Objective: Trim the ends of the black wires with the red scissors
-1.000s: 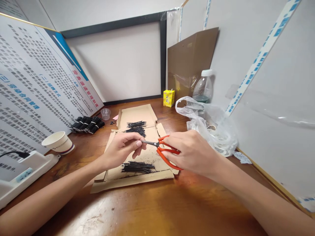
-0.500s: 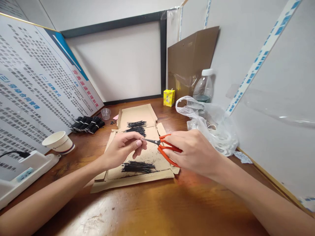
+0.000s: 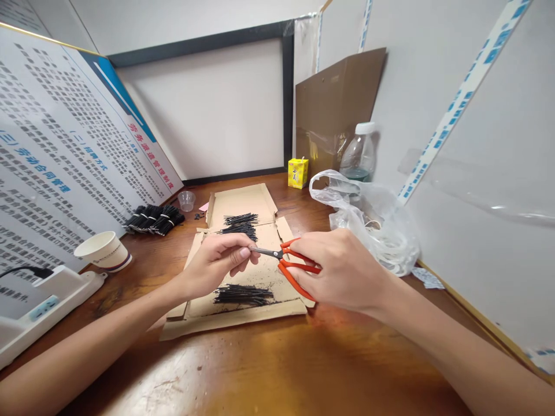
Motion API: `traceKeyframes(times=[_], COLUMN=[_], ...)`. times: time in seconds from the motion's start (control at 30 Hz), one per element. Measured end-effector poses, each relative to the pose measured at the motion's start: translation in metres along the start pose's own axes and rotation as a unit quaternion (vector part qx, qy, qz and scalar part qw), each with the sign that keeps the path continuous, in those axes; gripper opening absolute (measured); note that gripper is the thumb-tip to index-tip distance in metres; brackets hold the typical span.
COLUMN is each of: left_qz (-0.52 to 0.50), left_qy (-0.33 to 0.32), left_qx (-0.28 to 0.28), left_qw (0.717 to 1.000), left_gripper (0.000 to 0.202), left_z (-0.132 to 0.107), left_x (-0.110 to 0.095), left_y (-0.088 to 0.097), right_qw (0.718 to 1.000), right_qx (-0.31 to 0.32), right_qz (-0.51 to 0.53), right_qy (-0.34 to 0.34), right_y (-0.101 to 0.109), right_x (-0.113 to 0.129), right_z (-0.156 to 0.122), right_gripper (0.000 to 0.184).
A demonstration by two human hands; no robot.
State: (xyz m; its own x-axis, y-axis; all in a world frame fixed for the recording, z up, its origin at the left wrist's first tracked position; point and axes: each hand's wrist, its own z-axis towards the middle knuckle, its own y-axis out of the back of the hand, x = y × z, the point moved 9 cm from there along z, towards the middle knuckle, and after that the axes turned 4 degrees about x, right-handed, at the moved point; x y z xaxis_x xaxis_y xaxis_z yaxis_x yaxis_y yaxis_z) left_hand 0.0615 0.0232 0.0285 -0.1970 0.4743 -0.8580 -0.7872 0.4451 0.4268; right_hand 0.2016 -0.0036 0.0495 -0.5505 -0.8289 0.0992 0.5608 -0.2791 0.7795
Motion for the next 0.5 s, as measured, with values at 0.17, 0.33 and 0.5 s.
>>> traceKeyframes(times=[0.17, 0.33, 0.5], left_qz=[0.019, 0.027, 0.012], left_qy=[0.007, 0.015, 0.017], left_qx=[0.0, 0.002, 0.004], left_qw=[1.0, 1.0, 1.0], left_gripper=[0.018, 0.019, 0.018], left_z=[0.0003, -0.0009, -0.0006], left_x=[-0.0001, 0.0008, 0.002], left_y=[-0.0003, -0.0014, -0.0013], right_qw=[1.0, 1.0, 1.0], right_qx=[0.006, 0.013, 0.008], right_qz=[-0.001, 0.002, -0.005], right_qy=[0.007, 0.008, 0.012], right_y=[-0.0012, -0.0026, -0.0016], right_x=[0.0017, 0.0015, 0.0018], right_z=[0.0016, 0.0016, -0.0002], right_gripper=[0.015, 0.017, 0.022])
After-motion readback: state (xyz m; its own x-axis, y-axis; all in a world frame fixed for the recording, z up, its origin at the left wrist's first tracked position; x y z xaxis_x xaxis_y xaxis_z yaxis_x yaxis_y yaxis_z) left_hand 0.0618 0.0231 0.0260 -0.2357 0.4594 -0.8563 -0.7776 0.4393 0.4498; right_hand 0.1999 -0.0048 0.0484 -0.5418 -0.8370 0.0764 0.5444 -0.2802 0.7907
